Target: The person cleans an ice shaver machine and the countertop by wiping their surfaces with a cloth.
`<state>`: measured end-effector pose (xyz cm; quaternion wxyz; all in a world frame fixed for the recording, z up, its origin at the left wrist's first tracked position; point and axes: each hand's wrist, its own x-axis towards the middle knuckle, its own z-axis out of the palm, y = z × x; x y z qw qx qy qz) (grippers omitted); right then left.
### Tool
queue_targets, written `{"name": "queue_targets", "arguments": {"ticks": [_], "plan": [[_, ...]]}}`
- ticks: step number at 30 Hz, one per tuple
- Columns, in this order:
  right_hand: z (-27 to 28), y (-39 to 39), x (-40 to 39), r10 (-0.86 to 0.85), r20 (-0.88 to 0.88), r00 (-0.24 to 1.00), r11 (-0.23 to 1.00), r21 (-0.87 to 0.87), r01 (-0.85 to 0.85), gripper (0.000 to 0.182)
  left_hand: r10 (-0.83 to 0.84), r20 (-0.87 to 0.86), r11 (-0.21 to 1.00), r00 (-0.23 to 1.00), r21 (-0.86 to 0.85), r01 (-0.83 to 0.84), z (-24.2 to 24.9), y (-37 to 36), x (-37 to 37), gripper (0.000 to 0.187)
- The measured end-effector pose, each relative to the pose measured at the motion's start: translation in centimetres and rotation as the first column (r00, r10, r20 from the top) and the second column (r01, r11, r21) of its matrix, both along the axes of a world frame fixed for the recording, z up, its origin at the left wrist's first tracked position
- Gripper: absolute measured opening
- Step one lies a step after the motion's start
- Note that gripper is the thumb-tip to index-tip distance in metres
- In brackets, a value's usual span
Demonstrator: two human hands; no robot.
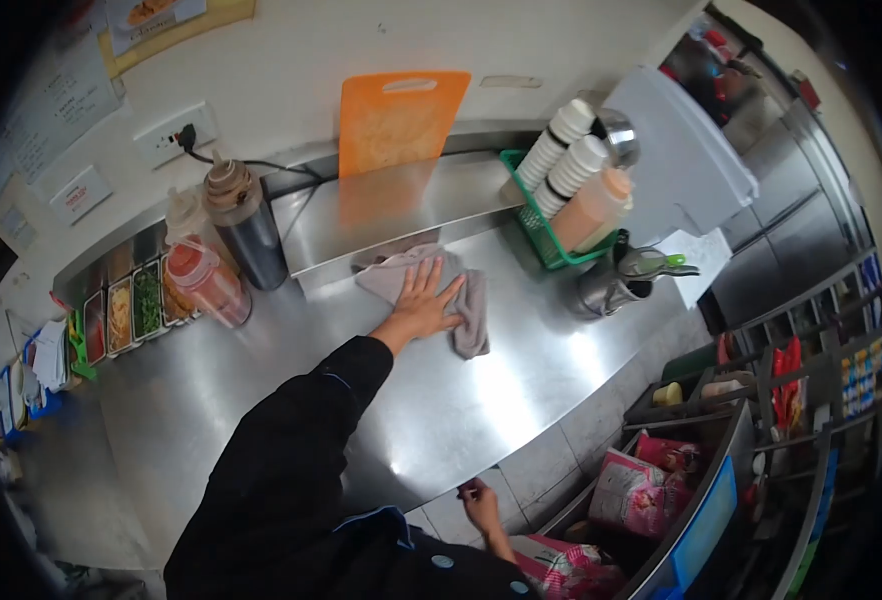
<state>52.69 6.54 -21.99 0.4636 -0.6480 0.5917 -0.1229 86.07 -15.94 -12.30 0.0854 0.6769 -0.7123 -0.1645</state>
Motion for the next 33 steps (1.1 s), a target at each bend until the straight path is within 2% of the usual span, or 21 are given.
{"name": "queue_targets", "arguments": {"ticks": [1,3,4,5,6,7,8,9,10,12,13,14,15,16,17,19,21,24,28,29,33], "plan": [[-0.3,-1.5,-0.8,0.110,-0.123,0.986,0.994,-0.010,-0.112,0.017,0.028,0.005,0.998,1.000,-0.057,-0.028,-0.2,0.1,-0.4,0.079],[1.9,-4.7,-1.7,0.262,-0.178,0.949,0.964,0.101,-0.247,0.025,0.074,-0.018,0.968,0.997,-0.239,-0.076,-1.7,1.1,-1.2,0.082],[1.5,-5.8,-2.9,0.289,-0.191,0.938,0.957,0.020,-0.290,0.021,0.073,-0.022,0.973,0.997,-0.220,-0.077,-2.3,2.7,-2.0,0.082],[3.4,-7.1,-3.2,0.256,-0.207,0.944,0.966,0.012,-0.259,0.021,0.071,-0.021,0.969,0.997,-0.236,-0.074,-2.3,4.8,-2.8,0.084],[3.3,-8.5,-4.4,0.179,-0.084,0.980,0.984,0.033,-0.177,0.021,0.074,-0.021,0.964,0.997,-0.256,-0.077,-1.9,7.0,-3.8,0.086],[0.1,-9.6,-7.5,0.113,-0.046,0.993,0.994,0.010,-0.113,0.024,0.071,-0.050,0.973,0.996,-0.218,-0.080,-1.0,9.7,-4.9,0.087],[4.0,-10.9,-6.2,-0.047,-0.031,0.998,0.999,-0.007,0.047,0.027,0.064,-0.074,0.981,0.995,-0.178,-0.076,0.1,12.7,-5.8,0.088],[5.7,-12.2,-5.9,-0.286,0.208,0.935,0.950,0.188,0.249,0.032,0.055,-0.113,0.992,0.992,-0.107,-0.067,1.0,15.6,-6.9,0.088],[6.3,-13.4,-6.3,-0.368,0.260,0.893,0.928,0.166,0.334,0.034,0.048,-0.150,0.998,0.988,-0.038,-0.054,1.8,17.8,-7.7,0.088],[8.0,-15.9,-6.2,-0.518,0.317,0.794,0.855,0.221,0.470,0.042,0.103,-0.199,0.994,0.975,0.051,-0.094,2.9,20.5,-8.5,0.085],[7.8,-17.2,-6.5,-0.515,0.316,0.797,0.856,0.231,0.462,0.042,0.159,-0.255,0.983,0.954,0.131,-0.129,3.2,21.1,-8.9,0.082],[7.5,-18.6,-6.9,-0.534,0.267,0.802,0.843,0.238,0.482,0.044,0.173,-0.251,0.980,0.953,0.140,-0.141,2.7,20.8,-9.1,0.082],[7.3,-19.7,-7.4,-0.549,0.218,0.807,0.832,0.243,0.500,0.046,0.337,-0.317,0.941,0.887,0.094,-0.324,1.7,20.0,-9.1,0.076],[7.3,-20.7,-7.7,-0.537,0.219,0.814,0.838,0.252,0.485,0.046,0.480,-0.385,0.865,0.788,0.057,-0.499,1.0,19.1,-8.9,0.070],[7.4,-21.9,-7.7,-0.514,0.147,0.845,0.842,0.275,0.464,0.048,0.499,-0.229,0.859,0.836,-0.001,-0.512,1.2,16.9,-8.5,0.062],[7.6,-23.9,-8.5,-0.418,0.033,0.908,0.867,0.315,0.387,0.058,0.479,-0.125,0.872,0.869,-0.044,-0.487,0.5,12.2,-7.2,0.059],[8.2,-24.6,-8.5,-0.363,0.017,0.932,0.884,0.323,0.338,0.061,0.447,-0.158,0.876,0.881,-0.121,-0.466,0.4,7.2,-6.3,0.056],[7.6,-24.0,-9.4,-0.283,-0.024,0.959,0.903,0.330,0.275,0.067,0.443,-0.111,0.884,0.890,-0.112,-0.454,0.1,4.5,-9.1,0.055],[6.6,-24.4,-9.8,-0.246,-0.042,0.968,0.930,0.271,0.248,0.071,0.444,-0.177,0.884,0.878,-0.071,-0.462,1.8,10.3,-13.3,0.056],[6.5,-24.3,-9.7,-0.253,-0.048,0.966,0.936,0.242,0.257,0.073,0.497,-0.184,0.857,0.848,-0.051,-0.513,2.1,11.4,-13.4,0.056],[6.0,-24.0,-9.5,-0.259,-0.068,0.963,0.940,0.213,0.268,0.074,0.592,-0.111,0.800,0.798,-0.031,-0.599,2.4,9.0,-11.7,0.055]]}}
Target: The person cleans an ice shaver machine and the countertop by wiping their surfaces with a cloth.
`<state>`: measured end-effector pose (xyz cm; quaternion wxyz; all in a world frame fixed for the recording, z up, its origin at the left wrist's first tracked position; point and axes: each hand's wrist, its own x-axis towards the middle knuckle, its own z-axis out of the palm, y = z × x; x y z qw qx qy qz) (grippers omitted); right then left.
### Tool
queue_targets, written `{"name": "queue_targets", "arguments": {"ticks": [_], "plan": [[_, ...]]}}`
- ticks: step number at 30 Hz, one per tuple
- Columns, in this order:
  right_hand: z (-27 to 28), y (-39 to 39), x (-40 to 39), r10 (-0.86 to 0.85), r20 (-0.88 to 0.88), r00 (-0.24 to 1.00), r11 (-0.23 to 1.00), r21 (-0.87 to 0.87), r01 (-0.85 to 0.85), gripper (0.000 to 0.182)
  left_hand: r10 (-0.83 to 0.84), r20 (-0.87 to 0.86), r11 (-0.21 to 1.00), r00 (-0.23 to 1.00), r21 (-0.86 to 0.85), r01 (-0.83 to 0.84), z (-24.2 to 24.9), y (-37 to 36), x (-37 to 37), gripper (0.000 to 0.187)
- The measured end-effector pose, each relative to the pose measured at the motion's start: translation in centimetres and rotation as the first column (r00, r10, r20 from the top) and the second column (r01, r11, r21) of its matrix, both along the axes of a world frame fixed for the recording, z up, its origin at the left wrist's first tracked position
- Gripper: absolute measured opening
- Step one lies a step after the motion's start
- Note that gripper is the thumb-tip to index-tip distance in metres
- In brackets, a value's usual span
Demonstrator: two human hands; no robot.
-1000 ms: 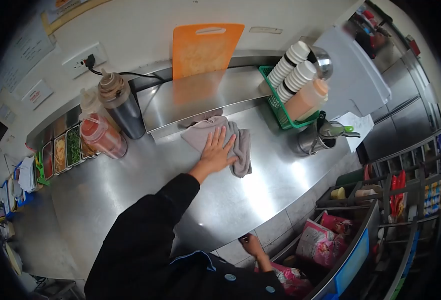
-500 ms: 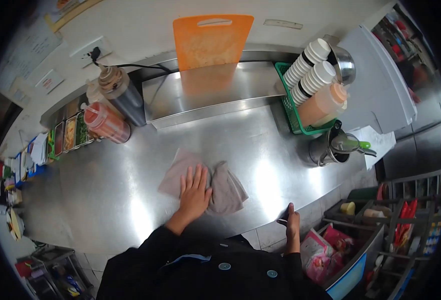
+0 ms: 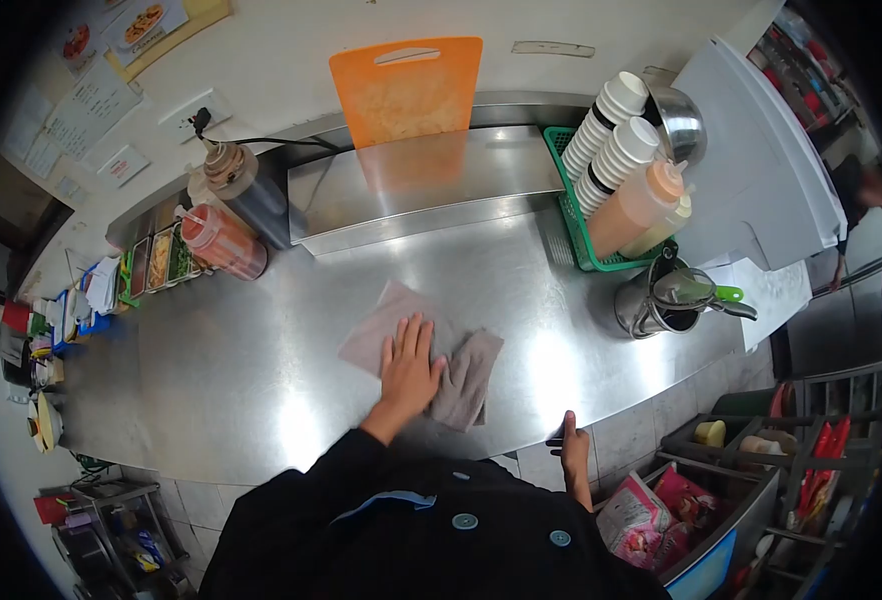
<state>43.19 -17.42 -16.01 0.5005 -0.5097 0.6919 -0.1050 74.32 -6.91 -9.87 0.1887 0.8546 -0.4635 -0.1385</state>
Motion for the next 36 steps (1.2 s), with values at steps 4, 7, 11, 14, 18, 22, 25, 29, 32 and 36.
{"name": "queue_targets", "arguments": {"ticks": [4,7,11,14,18,22,25,29,32,36], "plan": [[-0.3,0.0,-0.3,0.004,-0.008,1.000,0.999,-0.042,-0.005,0.075,0.036,0.041,0.999,0.999,-0.028,-0.035,-0.7,-3.4,3.0,0.056],[0.2,0.2,0.1,0.005,0.004,1.000,0.999,-0.035,-0.005,0.075,0.018,0.046,1.000,0.999,-0.006,-0.018,-1.0,-1.8,2.2,0.057],[-0.6,-0.1,-0.5,0.035,-0.040,0.999,0.999,-0.035,-0.037,0.075,0.037,-0.031,0.999,0.999,0.025,-0.036,-0.1,2.9,0.2,0.060],[-0.8,-0.2,-0.6,0.044,-0.043,0.998,0.999,-0.030,-0.045,0.074,-0.014,-0.039,0.998,0.999,0.064,0.016,0.5,2.4,1.0,0.065],[-0.4,-0.5,-0.7,0.088,-0.059,0.994,0.996,-0.011,-0.089,0.075,-0.054,-0.024,0.998,0.998,0.029,0.054,0.4,-2.1,3.1,0.070],[-0.5,-0.8,-1.1,0.106,-0.073,0.992,0.994,0.012,-0.105,0.077,-0.017,-0.043,0.999,0.999,0.032,0.019,0.9,-2.8,2.4,0.069],[-0.8,-0.9,-1.3,0.112,-0.061,0.992,0.993,0.028,-0.111,0.079,-0.047,-0.047,0.998,0.998,0.040,0.049,0.5,0.9,1.4,0.066],[-0.8,-0.6,-1.2,0.099,-0.071,0.993,0.995,0.030,-0.097,0.080,0.045,-0.151,0.998,0.988,0.053,-0.037,-0.3,3.4,1.5,0.068],[-0.4,-0.7,-1.0,0.092,-0.055,0.994,0.996,0.020,-0.091,0.079,0.080,-0.047,0.995,0.996,0.067,-0.077,-0.4,0.7,1.7,0.074],[1.1,-0.7,-0.3,0.060,0.017,0.998,0.997,0.051,-0.061,0.075,-0.151,-0.015,0.985,0.988,0.077,0.152,-0.4,-7.5,3.5,0.082]]}}
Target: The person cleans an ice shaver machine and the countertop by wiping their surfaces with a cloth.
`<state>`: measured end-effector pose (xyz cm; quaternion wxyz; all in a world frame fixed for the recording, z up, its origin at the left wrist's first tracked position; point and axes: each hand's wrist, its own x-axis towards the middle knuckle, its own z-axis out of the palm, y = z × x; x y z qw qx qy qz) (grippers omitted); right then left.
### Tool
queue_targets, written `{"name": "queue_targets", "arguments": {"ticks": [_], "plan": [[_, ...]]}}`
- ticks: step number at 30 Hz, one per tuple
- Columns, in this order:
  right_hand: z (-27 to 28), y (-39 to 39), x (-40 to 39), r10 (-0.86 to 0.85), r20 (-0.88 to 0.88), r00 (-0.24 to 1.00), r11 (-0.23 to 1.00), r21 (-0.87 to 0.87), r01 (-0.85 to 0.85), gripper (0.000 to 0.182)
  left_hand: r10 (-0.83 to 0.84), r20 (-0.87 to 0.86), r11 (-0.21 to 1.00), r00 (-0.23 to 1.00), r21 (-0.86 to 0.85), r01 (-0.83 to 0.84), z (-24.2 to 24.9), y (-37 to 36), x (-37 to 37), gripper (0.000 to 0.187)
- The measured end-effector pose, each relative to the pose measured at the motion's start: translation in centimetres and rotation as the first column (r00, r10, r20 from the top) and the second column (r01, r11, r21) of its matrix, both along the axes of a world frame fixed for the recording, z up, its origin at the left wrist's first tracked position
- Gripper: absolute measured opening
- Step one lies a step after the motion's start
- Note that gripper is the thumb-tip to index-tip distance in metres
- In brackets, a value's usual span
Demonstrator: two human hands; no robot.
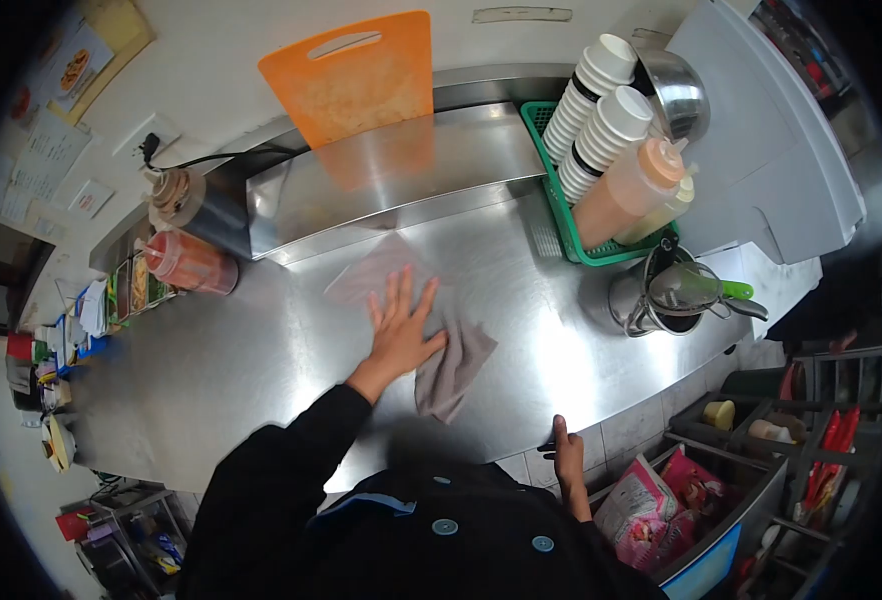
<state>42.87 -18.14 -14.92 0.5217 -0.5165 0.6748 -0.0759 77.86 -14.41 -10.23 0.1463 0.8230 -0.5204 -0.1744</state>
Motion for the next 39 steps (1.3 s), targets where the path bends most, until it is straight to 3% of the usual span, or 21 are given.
{"name": "queue_targets", "arguments": {"ticks": [3,5,8,11,14,17,23,25,27,29,30,32,33,35,36,37,38,39], "plan": [[0.3,0.1,0.4,-0.038,0.025,0.999,0.999,0.001,0.038,0.074,-0.153,0.024,0.987,0.988,-0.041,0.154,-0.9,-6.7,0.7,0.083],[0.1,0.2,0.3,-0.069,0.021,0.997,0.998,0.005,0.069,0.073,-0.360,0.081,0.923,0.929,-0.111,0.367,-1.3,-10.7,0.5,0.081],[0.3,0.3,0.6,-0.087,0.006,0.996,0.996,-0.006,0.087,0.070,-0.445,0.084,0.883,0.892,-0.125,0.453,-1.6,-15.5,-0.4,0.079],[0.8,0.2,0.8,-0.072,0.001,0.997,0.997,-0.007,0.072,0.070,-0.444,0.044,0.893,0.895,-0.061,0.446,-1.1,-18.7,-1.6,0.080],[-2.3,0.0,-0.2,-0.061,0.020,0.998,0.997,-0.046,0.062,0.072,-0.385,0.106,0.917,0.917,-0.064,0.393,-1.9,-19.7,-3.0,0.081],[-1.5,0.1,-0.2,-0.043,0.002,0.999,0.998,-0.049,0.043,0.074,-0.336,0.110,0.929,0.935,-0.123,0.349,-2.4,-18.3,-5.3,0.076],[-2.9,0.0,-0.9,-0.040,0.044,0.998,0.997,-0.064,0.043,0.074,-0.443,0.121,0.872,0.888,-0.172,0.458,-2.4,-10.3,-11.9,0.073],[-2.3,-0.8,-0.8,0.148,-0.071,0.986,0.983,-0.099,-0.154,0.074,-0.452,0.133,0.858,0.882,-0.207,0.471,-2.7,-7.0,-12.9,0.073],[1.0,0.2,-1.0,0.191,-0.115,0.975,0.973,-0.109,-0.204,0.064,-0.452,0.147,0.846,0.880,-0.244,0.475,-2.6,-4.0,-12.8,0.072],[2.4,0.7,-1.1,0.309,-0.352,0.884,0.779,-0.440,-0.447,0.047,-0.366,0.052,0.896,0.929,-0.252,0.367,-2.2,-0.7,-11.3,0.071],[3.5,0.9,-0.6,0.304,-0.266,0.915,0.811,-0.431,-0.395,0.031,-0.371,0.072,0.893,0.926,-0.246,0.377,-2.2,0.7,-10.2,0.071],[5.8,1.7,1.1,0.305,-0.201,0.931,0.764,-0.532,-0.365,0.028,-0.139,0.119,0.973,0.983,-0.169,0.158,-2.4,3.5,-7.8,0.072],[6.3,2.2,1.9,0.316,-0.161,0.935,0.706,-0.618,-0.345,0.025,-0.152,0.132,0.972,0.980,-0.159,0.172,-2.4,4.9,-6.7,0.072],[5.8,3.0,3.8,0.304,-0.113,0.946,0.745,-0.590,-0.310,0.019,0.063,0.203,0.989,0.977,-0.144,-0.034,-2.1,7.0,-4.5,0.071],[5.1,3.4,4.9,0.360,-0.048,0.932,0.672,-0.680,-0.294,0.018,0.057,0.212,0.989,0.976,-0.142,-0.027,-1.7,7.8,-3.8,0.071],[4.7,3.8,5.9,0.421,0.010,0.907,0.592,-0.761,-0.266,0.018,0.174,0.213,0.979,0.961,-0.140,-0.146,-1.1,8.7,-3.1,0.071],[4.4,4.0,6.9,0.420,0.019,0.907,0.594,-0.762,-0.258,0.018,0.290,0.215,0.954,0.932,-0.140,-0.265,-0.8,9.6,-2.5,0.071],[4.2,4.1,7.9,0.545,0.084,0.834,0.564,-0.773,-0.291,0.020,0.292,0.223,0.954,0.930,-0.141,-0.266,-1.1,10.4,-2.0,0.071]]}}
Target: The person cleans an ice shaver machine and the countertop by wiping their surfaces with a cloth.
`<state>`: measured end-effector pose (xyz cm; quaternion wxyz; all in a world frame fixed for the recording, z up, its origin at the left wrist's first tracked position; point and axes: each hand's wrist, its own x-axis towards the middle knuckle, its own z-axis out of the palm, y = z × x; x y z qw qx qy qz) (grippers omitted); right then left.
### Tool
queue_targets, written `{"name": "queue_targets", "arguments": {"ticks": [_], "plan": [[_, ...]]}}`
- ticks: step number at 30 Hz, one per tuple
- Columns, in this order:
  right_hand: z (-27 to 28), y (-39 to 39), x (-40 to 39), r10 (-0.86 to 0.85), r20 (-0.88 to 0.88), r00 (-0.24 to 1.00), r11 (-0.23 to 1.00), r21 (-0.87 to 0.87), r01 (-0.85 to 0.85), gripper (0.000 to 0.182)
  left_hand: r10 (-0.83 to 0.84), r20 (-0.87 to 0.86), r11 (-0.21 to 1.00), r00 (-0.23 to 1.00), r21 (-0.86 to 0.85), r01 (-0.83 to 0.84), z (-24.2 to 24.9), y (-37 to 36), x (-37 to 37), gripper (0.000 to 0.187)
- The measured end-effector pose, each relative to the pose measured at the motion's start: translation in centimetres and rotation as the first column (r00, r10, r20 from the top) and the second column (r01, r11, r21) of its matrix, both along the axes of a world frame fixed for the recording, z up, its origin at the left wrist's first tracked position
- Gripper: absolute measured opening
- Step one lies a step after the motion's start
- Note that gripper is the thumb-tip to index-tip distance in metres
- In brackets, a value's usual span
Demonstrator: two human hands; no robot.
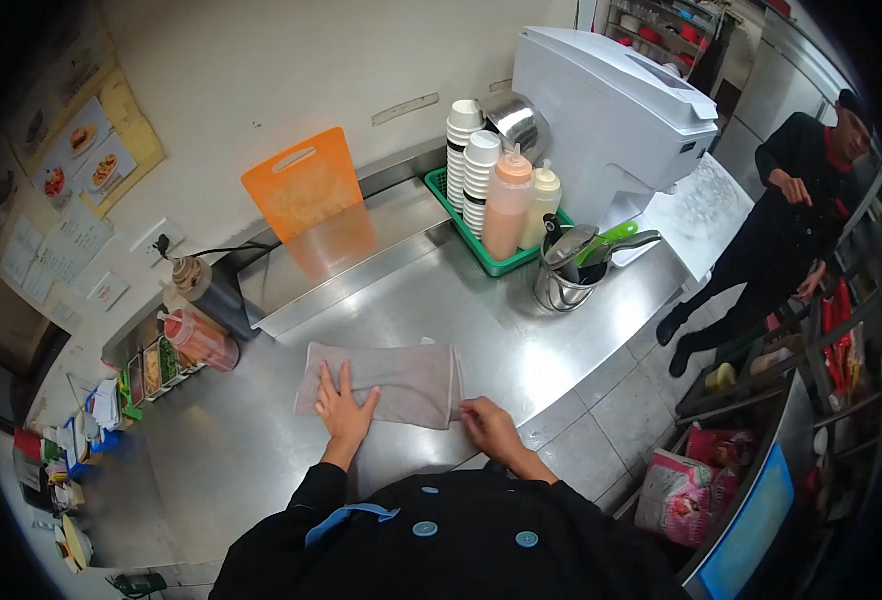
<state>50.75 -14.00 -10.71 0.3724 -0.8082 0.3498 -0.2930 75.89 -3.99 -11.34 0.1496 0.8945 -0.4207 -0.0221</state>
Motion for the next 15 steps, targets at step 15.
{"name": "queue_targets", "arguments": {"ticks": [15], "plan": [[-2.0,-0.6,6.4,0.261,-0.498,0.827,0.828,-0.325,-0.457,0.052,-0.070,0.365,0.919,0.928,-0.338,0.203,6.9,-11.1,17.1,0.051]]}}
